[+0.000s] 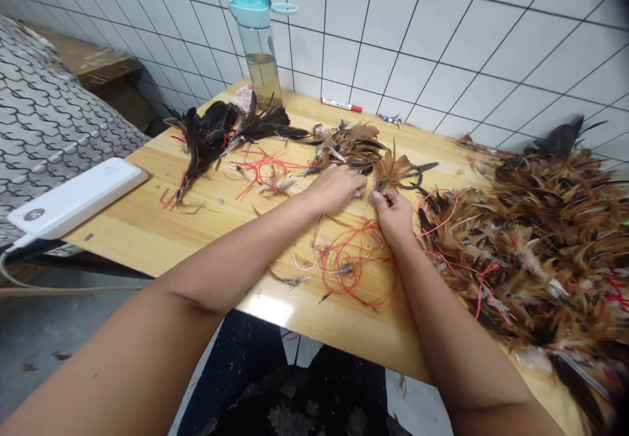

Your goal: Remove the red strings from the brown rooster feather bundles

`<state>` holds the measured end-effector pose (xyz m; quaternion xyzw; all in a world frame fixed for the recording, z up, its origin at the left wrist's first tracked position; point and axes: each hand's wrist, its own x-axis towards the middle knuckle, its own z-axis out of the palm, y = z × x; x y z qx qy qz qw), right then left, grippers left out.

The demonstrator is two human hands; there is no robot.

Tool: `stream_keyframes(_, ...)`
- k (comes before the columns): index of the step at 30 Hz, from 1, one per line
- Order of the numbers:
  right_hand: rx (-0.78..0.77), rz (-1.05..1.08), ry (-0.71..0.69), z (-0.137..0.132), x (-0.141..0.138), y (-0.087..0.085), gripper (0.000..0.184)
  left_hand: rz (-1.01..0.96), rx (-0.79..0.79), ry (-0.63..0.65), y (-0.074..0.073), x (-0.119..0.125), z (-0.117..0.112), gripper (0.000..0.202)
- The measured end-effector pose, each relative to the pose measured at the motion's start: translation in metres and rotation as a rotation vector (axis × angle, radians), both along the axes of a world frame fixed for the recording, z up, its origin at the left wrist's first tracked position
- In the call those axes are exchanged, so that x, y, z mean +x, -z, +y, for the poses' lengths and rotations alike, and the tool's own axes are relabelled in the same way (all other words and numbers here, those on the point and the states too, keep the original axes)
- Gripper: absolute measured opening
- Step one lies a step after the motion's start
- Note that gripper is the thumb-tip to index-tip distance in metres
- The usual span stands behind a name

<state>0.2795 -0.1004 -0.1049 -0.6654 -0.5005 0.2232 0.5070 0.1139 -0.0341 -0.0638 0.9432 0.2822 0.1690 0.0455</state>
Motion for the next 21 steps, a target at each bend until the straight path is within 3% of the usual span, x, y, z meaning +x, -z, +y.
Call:
stream_keyframes(6, 0.039, -0.111, -0.089, 0.001, 0.001, 0.003, 0.020, -0.054, 0.007, 0.101, -0.008, 0.000, 0.000, 0.012)
stream_keyframes(10, 0.027, -0.172, -0.163, 0.000, 0.000, 0.002, 0.015, -0.079, -0.008, 0.119, -0.011, -0.002, 0.000, 0.010)
stream_keyframes(21, 0.030, -0.182, -0.201, 0.000, 0.000, 0.001, 0.016, -0.148, -0.043, 0.138, -0.011, -0.005, -0.001, 0.009)
